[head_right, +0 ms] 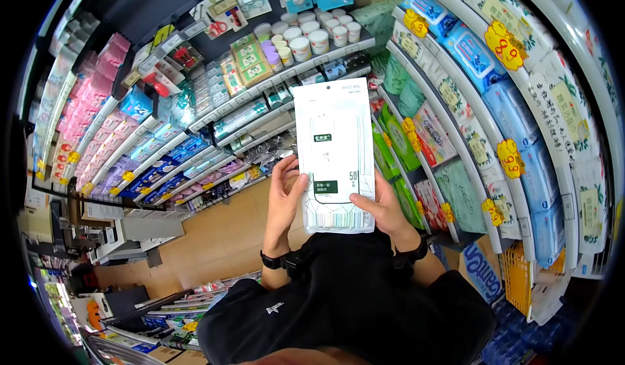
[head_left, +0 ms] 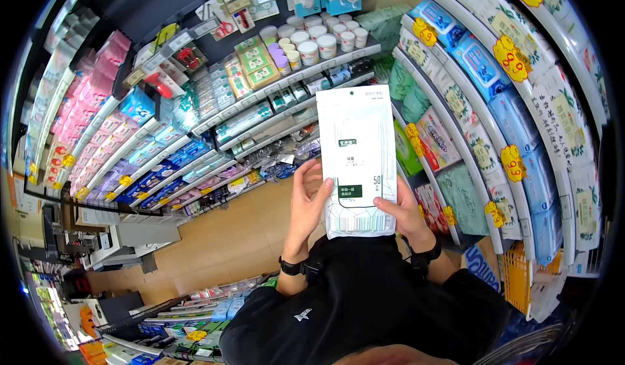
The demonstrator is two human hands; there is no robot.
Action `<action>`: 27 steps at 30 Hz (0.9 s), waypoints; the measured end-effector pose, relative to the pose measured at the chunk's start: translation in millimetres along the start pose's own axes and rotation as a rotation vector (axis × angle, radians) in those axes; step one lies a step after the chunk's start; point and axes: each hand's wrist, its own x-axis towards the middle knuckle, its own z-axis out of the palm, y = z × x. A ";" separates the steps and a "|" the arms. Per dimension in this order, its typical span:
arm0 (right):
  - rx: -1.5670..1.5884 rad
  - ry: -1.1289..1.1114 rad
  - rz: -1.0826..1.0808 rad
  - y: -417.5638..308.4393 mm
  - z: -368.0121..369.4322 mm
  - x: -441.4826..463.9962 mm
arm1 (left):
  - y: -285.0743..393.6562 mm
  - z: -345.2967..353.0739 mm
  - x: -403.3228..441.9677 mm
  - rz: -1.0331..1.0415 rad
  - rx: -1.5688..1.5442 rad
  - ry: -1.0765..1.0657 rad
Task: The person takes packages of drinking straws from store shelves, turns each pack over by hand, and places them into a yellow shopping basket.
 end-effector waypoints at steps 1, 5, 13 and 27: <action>0.005 0.017 -0.001 -1.6 -1.8 -3.2 | 0.4 0.6 1.1 -0.053 -0.095 -0.105; -0.026 0.008 -0.048 -6.9 -11.1 -18.8 | 5.0 15.5 -0.7 -0.204 -0.181 -0.310; -0.098 0.168 -0.220 -23.1 -37.5 -75.0 | 14.2 75.0 -6.9 -0.209 -0.079 -0.550; -0.183 0.689 -0.453 -47.0 -116.2 -289.2 | 5.1 254.1 -86.1 -0.175 0.171 -1.334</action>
